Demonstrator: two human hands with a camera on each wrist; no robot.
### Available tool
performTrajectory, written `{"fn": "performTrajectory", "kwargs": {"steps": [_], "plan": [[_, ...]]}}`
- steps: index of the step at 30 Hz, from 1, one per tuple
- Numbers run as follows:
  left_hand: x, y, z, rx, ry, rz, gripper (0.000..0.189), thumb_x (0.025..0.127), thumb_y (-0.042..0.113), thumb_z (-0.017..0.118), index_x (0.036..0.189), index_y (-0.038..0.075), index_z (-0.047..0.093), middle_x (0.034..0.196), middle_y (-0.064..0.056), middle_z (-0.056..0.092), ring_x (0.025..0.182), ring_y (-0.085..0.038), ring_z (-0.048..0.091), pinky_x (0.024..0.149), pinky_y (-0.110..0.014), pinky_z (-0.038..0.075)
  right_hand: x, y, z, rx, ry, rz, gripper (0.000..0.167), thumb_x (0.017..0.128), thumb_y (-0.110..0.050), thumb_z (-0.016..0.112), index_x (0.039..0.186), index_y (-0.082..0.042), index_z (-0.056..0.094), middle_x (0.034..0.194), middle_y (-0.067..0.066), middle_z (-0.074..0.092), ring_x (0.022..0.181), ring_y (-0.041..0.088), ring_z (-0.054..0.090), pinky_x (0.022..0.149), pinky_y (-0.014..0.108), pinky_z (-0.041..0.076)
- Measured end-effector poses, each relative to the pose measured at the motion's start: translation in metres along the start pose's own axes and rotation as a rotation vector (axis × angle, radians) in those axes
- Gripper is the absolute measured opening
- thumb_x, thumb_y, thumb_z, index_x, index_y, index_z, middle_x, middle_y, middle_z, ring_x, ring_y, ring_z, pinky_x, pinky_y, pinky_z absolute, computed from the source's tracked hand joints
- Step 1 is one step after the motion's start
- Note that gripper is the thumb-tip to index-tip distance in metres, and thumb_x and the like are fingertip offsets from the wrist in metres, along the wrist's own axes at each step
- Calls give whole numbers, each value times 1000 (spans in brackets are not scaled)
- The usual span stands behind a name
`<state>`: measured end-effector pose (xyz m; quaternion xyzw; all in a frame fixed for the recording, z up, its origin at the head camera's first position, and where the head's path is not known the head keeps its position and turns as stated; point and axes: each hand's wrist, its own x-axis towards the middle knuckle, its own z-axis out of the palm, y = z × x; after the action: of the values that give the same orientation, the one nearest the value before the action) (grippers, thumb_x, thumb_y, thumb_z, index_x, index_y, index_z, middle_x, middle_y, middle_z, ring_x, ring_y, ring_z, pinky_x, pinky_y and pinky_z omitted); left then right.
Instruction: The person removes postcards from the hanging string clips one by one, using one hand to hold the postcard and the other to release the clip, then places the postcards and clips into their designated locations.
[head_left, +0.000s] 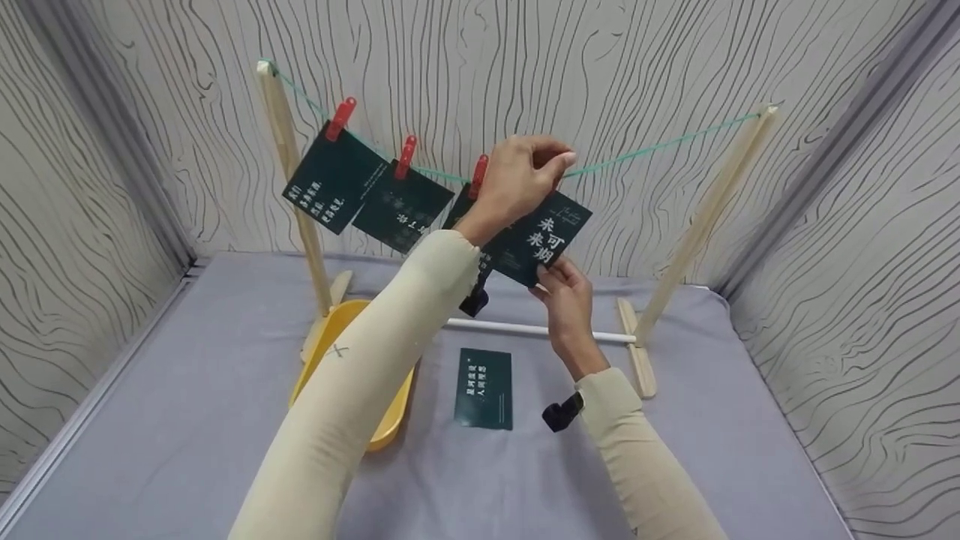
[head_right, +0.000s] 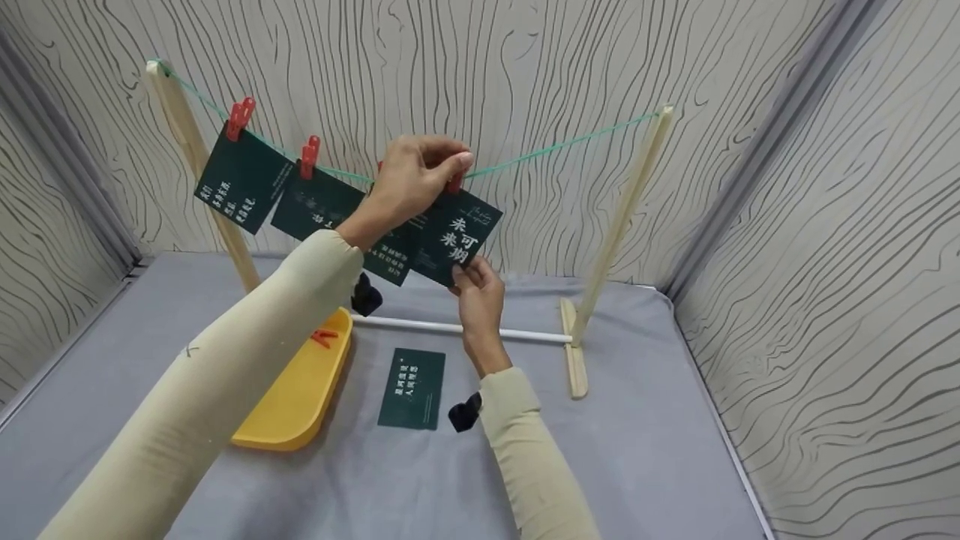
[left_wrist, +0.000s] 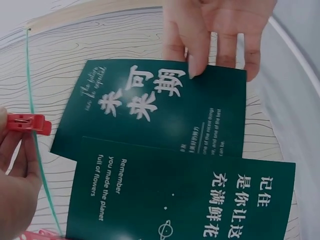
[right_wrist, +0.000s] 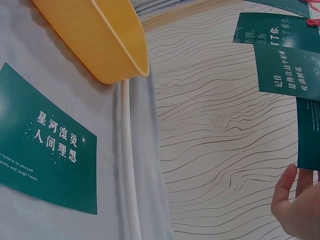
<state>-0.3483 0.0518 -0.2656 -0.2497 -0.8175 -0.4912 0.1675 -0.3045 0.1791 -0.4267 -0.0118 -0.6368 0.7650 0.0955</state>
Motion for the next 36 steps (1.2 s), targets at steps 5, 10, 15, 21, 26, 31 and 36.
{"fn": "performTrajectory", "kwargs": {"steps": [5, 10, 15, 21, 26, 31, 36], "plan": [[2, 3, -1, 2, 24, 1, 27, 105, 29, 66, 121, 12, 78, 108, -5, 80, 96, -12, 71, 86, -22, 57, 0, 2, 0, 6, -6, -5, 25, 105, -5, 56, 128, -3, 66, 118, 6, 74, 101, 14, 68, 89, 31, 58], [2, 5, 0, -36, 35, 14, 27, 104, 29, 66, 121, 11, 78, 103, -7, 79, 92, -12, 69, 88, -21, 57, 1, 4, -2, -4, -5, 0, 24, 105, -7, 57, 127, -3, 66, 117, 5, 75, 101, 14, 69, 89, 30, 58], [3, 9, 1, -79, 48, 33, 28, 105, 28, 65, 122, 9, 77, 102, -8, 78, 90, -11, 69, 89, -20, 57, 0, 6, -5, -13, -5, 8, 23, 106, -7, 56, 126, -4, 66, 120, 6, 75, 104, 15, 70, 91, 29, 58], [5, 14, 0, -116, 74, 46, 26, 105, 27, 66, 120, 9, 77, 102, -6, 78, 86, -10, 66, 84, -19, 56, 0, 8, -8, -11, -8, 18, 25, 106, -6, 54, 128, -4, 66, 126, 10, 74, 109, 16, 70, 93, 30, 58], [6, 17, 0, -126, 99, 69, 24, 104, 25, 68, 120, 9, 77, 108, -5, 79, 94, -10, 70, 91, -17, 56, -2, 10, -8, -14, -4, 38, 24, 106, -7, 55, 128, -4, 65, 127, 9, 74, 108, 14, 71, 92, 29, 59], [4, 19, -1, -128, 83, 88, 25, 103, 25, 68, 121, 9, 77, 111, -6, 80, 97, -11, 72, 96, -17, 55, -3, 14, -7, -4, 7, 55, 22, 106, -7, 56, 125, -3, 65, 125, 9, 75, 106, 14, 72, 90, 29, 59], [2, 20, -3, -111, 59, 103, 26, 104, 27, 67, 121, 10, 77, 115, -4, 80, 102, -9, 73, 98, -17, 55, -4, 17, -8, -13, 1, 69, 23, 107, -8, 55, 127, -4, 65, 129, 11, 73, 107, 16, 72, 93, 31, 59]]}}
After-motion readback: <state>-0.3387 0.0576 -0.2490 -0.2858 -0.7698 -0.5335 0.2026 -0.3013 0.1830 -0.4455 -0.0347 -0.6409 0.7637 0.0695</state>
